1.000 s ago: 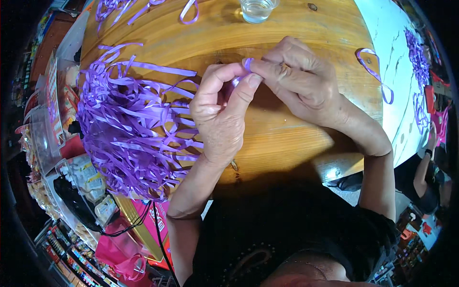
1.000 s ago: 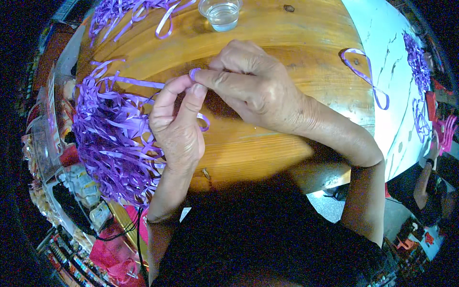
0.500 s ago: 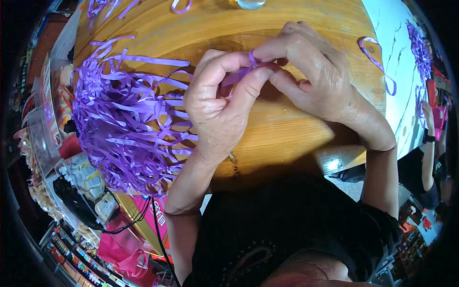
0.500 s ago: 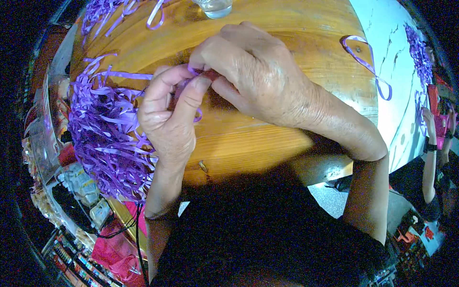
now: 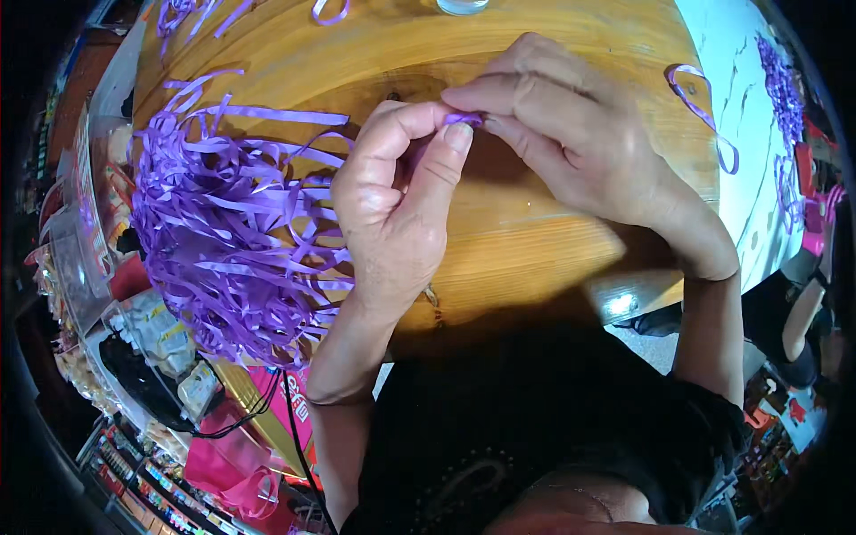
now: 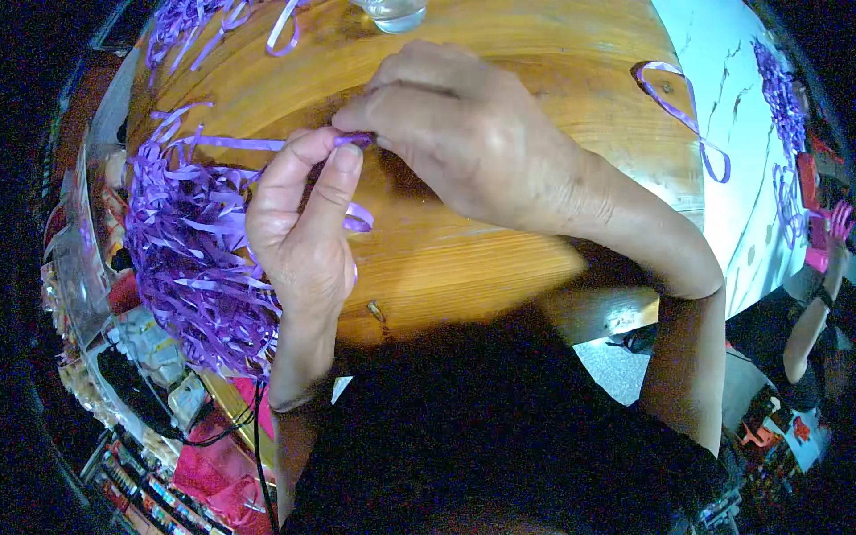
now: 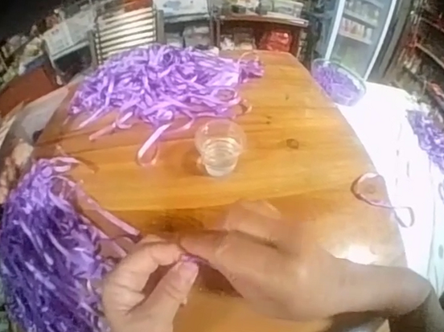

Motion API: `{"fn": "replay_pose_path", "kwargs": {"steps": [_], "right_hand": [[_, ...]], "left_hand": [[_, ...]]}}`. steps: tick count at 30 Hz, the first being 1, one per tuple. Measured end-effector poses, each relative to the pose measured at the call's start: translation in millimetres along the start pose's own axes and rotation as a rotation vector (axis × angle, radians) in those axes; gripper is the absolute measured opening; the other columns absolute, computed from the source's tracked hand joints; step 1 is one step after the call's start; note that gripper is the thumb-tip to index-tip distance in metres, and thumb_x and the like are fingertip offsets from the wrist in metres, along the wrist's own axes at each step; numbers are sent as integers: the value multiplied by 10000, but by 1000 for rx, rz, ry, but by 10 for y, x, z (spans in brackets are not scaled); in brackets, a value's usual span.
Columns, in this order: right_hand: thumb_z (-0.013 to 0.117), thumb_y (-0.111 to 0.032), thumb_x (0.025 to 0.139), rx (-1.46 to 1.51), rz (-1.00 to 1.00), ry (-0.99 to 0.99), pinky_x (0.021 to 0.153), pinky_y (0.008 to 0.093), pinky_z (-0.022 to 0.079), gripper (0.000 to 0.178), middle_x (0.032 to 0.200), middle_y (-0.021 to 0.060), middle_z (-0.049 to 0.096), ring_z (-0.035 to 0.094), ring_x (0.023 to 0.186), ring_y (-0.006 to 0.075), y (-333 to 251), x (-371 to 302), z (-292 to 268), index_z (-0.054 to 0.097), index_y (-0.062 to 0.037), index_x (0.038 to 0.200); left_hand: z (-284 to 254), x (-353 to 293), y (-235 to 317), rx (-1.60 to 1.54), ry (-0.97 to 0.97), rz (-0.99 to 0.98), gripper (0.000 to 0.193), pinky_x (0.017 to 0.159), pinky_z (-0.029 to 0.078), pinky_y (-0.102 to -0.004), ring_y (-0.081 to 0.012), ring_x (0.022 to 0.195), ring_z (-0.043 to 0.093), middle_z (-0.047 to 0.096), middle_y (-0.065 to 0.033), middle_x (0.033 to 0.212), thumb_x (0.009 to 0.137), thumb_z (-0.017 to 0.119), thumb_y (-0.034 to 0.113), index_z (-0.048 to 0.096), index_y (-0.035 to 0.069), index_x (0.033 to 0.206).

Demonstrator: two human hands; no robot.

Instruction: Tying knots in individual purple plastic ribbons to create a pom-pom.

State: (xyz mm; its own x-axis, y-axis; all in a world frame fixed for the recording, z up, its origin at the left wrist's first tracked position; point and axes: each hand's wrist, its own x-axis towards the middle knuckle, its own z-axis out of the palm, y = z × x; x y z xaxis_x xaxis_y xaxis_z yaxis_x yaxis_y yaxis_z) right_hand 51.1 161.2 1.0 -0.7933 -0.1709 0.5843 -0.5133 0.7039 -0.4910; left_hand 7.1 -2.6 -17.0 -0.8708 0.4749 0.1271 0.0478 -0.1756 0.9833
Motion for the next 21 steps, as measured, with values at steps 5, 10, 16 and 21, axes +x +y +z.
{"fn": "replay_pose_path", "kwargs": {"steps": [5,10,16,21], "right_hand": [[673,-48,608,-219,-246,0,584,295,442,353,805,113,589,571,717,226,26,3,-17,638,45,946],[645,-151,562,-275,-515,57,579,311,431,430,774,99,579,559,697,222,160,12,-1,644,49,943],[587,-45,703,33,-180,-61,576,287,420,187,790,80,594,553,665,205,-100,194,-340,637,24,870],[619,-64,692,64,-10,-153,582,281,411,198,787,72,573,557,680,188,-77,210,-441,635,22,869]], "left_hand": [[-5,1,35,-12,47,-153,85,535,321,-167,-22,603,397,488,42,722,811,642,0,619,-5,892],[-5,2,53,-40,59,-241,82,464,321,-164,-9,579,424,530,59,702,805,665,41,641,22,881],[-105,87,15,-174,-72,-404,109,432,330,-169,-10,560,454,584,47,713,784,699,113,655,58,868],[-91,98,-6,-118,-96,-418,107,419,320,-164,-4,517,429,558,53,666,775,705,121,649,60,843]]}}
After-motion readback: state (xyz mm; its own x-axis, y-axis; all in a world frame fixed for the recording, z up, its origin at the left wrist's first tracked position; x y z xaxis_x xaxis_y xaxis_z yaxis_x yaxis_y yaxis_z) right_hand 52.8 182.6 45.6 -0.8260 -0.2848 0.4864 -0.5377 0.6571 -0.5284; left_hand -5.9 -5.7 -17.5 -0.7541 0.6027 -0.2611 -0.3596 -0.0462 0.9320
